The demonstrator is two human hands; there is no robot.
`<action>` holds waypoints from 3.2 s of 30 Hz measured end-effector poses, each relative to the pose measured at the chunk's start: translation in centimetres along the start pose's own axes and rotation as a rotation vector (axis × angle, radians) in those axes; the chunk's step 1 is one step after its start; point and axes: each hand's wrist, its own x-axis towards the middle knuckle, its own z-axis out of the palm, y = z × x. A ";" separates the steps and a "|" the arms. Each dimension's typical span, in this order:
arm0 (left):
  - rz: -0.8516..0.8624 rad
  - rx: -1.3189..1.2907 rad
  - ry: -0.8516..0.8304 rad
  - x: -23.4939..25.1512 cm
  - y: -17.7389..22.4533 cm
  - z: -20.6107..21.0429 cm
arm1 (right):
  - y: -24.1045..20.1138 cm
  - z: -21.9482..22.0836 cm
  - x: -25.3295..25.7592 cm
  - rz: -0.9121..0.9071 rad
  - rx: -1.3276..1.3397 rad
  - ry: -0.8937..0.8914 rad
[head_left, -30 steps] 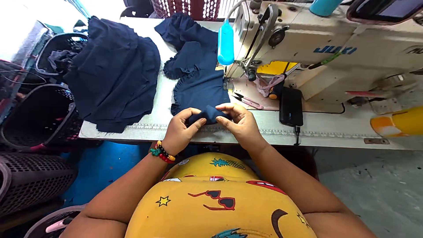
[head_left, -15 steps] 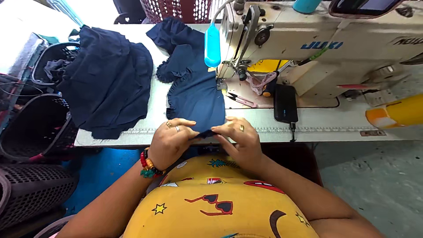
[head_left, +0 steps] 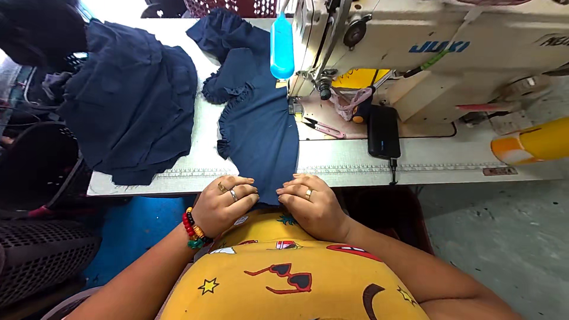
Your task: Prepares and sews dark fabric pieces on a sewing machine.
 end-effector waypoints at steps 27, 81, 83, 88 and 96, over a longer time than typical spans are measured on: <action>-0.448 -0.189 -0.204 6.0 -0.2 1.6 | -0.1 1.3 0.9 -0.060 0.012 -0.173; -0.132 0.020 -0.216 8.6 -3.2 6.2 | 4.6 0.0 -0.3 0.109 -0.007 -0.159; -0.087 0.007 -0.237 7.3 -2.3 5.9 | 5.0 -1.6 -1.4 0.150 -0.002 -0.123; -0.110 -0.036 -0.254 6.0 -1.8 5.4 | 10.5 -9.0 -2.9 0.424 -0.277 0.117; -0.086 -0.037 -0.240 6.8 -2.7 5.4 | 18.6 -15.7 -6.0 0.738 -0.711 0.208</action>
